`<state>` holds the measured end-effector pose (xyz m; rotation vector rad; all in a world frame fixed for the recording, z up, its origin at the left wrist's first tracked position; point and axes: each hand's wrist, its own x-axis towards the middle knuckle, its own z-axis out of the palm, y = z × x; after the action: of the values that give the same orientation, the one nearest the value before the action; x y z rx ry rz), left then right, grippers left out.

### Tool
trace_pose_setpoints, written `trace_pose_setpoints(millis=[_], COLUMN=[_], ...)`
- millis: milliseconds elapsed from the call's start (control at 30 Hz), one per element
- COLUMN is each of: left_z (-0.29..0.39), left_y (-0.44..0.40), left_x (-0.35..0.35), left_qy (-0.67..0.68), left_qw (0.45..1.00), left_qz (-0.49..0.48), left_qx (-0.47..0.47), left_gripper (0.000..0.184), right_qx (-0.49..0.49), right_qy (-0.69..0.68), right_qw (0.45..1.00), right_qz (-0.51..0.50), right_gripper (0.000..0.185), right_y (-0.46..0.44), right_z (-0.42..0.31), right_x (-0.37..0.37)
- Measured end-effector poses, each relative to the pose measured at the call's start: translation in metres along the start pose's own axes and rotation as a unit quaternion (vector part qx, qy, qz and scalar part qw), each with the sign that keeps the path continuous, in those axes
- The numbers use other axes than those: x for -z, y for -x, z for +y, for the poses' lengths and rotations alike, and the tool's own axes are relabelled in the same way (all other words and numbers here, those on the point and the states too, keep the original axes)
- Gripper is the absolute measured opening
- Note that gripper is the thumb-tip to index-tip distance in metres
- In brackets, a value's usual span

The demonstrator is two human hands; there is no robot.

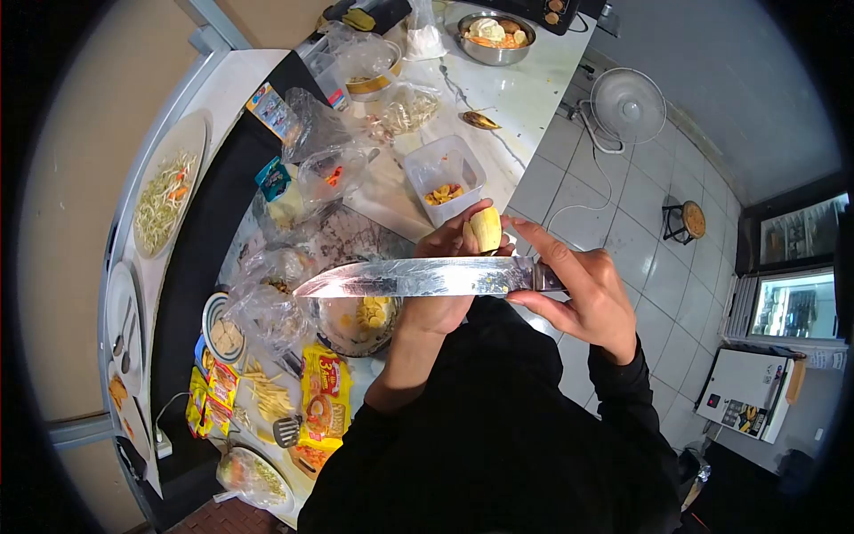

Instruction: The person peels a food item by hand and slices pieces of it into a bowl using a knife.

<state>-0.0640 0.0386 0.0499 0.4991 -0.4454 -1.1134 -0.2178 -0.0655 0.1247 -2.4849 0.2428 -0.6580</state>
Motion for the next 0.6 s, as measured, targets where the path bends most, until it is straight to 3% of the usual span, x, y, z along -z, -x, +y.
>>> trace_pose_setpoints(millis=[167,600], left_z=[-0.007,-0.014], left_y=[-0.007,-0.005], left_x=[-0.004,-0.008], left_qy=[0.016,0.002], left_qw=[0.999,1.000], left_qz=[-0.026,0.018], left_qx=[-0.015,-0.015], left_gripper=[0.051,0.038], right_qx=[0.007,0.028], right_qy=[-0.004,-0.013], right_qw=[1.000,0.999], right_qz=[0.018,0.012], right_gripper=[0.061,0.053], right_y=[0.001,0.002], right_z=[0.007,0.014], right_x=[0.000,0.003])
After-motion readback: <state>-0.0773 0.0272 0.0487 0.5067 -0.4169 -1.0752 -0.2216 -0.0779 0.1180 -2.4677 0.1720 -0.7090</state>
